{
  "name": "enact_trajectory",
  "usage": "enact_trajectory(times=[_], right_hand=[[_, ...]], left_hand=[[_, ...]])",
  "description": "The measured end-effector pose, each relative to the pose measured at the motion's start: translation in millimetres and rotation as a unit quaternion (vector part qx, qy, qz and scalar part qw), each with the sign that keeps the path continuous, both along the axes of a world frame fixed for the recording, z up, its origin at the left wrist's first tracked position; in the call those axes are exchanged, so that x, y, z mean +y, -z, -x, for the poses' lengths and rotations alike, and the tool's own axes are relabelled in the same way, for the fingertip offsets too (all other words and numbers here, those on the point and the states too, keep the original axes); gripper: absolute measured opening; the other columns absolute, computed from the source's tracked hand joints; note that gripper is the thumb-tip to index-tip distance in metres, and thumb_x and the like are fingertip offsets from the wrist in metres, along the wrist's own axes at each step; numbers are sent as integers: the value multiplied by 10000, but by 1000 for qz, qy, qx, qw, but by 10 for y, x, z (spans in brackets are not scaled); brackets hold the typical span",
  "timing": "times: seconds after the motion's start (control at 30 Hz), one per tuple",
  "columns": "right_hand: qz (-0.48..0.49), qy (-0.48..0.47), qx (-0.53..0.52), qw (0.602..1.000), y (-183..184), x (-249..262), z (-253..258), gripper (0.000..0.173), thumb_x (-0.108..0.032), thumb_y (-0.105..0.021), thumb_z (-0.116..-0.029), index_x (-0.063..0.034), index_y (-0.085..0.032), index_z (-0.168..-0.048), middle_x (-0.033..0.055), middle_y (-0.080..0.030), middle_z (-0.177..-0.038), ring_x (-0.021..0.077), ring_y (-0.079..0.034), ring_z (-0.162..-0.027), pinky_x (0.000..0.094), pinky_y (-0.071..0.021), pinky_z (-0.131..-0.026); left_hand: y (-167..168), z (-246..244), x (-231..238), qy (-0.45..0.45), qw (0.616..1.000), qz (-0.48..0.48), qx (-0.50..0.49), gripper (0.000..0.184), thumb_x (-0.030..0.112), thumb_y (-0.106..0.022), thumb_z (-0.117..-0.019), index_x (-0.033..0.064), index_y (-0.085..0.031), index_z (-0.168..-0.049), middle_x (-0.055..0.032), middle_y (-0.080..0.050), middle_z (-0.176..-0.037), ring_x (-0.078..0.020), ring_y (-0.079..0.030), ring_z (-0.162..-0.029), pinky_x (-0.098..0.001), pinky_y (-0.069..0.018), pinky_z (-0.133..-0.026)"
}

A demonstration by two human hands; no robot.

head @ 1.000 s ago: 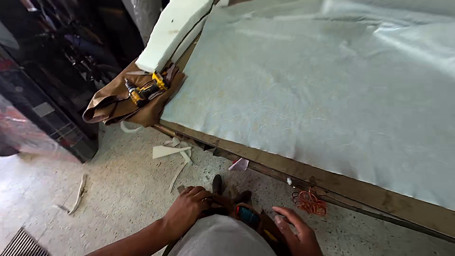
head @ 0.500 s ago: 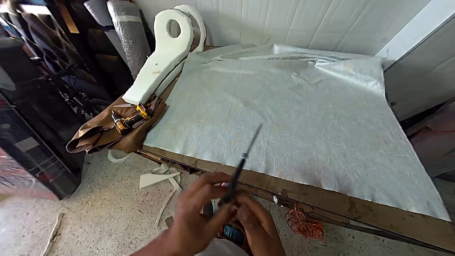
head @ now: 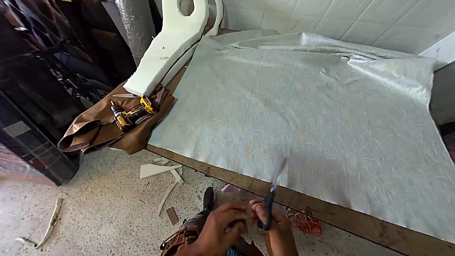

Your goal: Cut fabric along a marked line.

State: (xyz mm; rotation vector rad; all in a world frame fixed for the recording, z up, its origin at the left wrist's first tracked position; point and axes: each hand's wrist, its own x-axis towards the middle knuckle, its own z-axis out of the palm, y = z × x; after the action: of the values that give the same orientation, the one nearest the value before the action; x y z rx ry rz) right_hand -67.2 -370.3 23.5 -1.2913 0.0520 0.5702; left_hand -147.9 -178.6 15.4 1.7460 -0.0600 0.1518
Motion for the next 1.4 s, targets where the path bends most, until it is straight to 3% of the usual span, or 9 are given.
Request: enact_trajectory(times=[0.1,0.2,0.27,0.33,0.43,0.57,0.87,1.1,1.4], right_hand=[[50,-47,105,992,437,164,250,240,-158,-645,-1010,54,-701,-1107,229,-724,-1085,367,-733,-932,533,-632,-860],[95,-42,198,975,781,421,610,333,-269,-654,-1010,59,-706,-988,204,-722,-856,295,-710,-729,455,-627,-703],[53,-54,246,966,968,590,769,466,-397,-610,-1026,58,-688,-957,206,-704,-848,286,-691,-719,444,-615,-691],[-9,-43,266,963,1122,772,841,558,-505,-574,-1018,41,-670,-957,197,-685,-876,275,-682,-734,431,-612,-689],[-69,-10,260,963,1218,997,788,598,-585,-584,-982,9,-643,-1017,182,-655,-905,256,-660,-733,401,-594,-646],[-54,0,226,973,1170,1124,569,625,-630,-606,-949,-9,-660,-983,128,-635,-793,139,-557,-567,246,-414,-431],[-70,9,207,976,1147,1153,491,564,-557,-649,-959,6,-656,-921,133,-617,-765,130,-537,-535,228,-370,-397],[-52,13,201,978,1219,1149,381,579,-576,-597,-982,-7,-653,-896,132,-628,-775,124,-550,-561,217,-361,-411],[-30,19,186,982,1189,1129,288,515,-497,-669,-967,6,-662,-858,101,-594,-682,109,-509,-520,228,-365,-423]], left_hand=[[494,-157,379,-92,964,160,192,263,120,-594,-1009,100,-701,-1248,-67,-717,-1221,-235,-718,-1033,-442,-628,-890],[857,-380,674,-109,903,263,321,309,176,-539,-1047,60,-658,-1307,-138,-738,-1103,-276,-740,-871,-441,-644,-785],[991,-512,774,-95,900,251,344,328,245,-515,-1067,80,-685,-1295,-126,-711,-799,-197,-619,-562,-331,-532,-518],[1083,-634,825,-90,893,253,362,325,285,-520,-1069,106,-720,-1254,-91,-655,-692,-145,-510,-478,-284,-427,-449],[1181,-770,829,-100,872,290,381,319,306,-551,-1061,108,-729,-1238,-101,-647,-693,-133,-485,-477,-271,-409,-455],[1216,-1042,702,-149,836,361,385,279,321,-714,-972,64,-728,-1078,-71,-578,-649,-113,-450,-490,-254,-379,-464],[1113,-1339,587,-217,815,359,400,365,390,-770,-915,56,-685,-795,-55,-570,-595,-131,-463,-472,-291,-404,-467],[1158,-1271,627,-192,837,338,386,266,278,-787,-908,42,-713,-810,-89,-607,-630,-150,-511,-512,-307,-450,-508],[1131,-1242,654,-171,838,355,378,202,229,-779,-901,55,-693,-848,-66,-544,-614,-124,-441,-480,-275,-371,-452]])
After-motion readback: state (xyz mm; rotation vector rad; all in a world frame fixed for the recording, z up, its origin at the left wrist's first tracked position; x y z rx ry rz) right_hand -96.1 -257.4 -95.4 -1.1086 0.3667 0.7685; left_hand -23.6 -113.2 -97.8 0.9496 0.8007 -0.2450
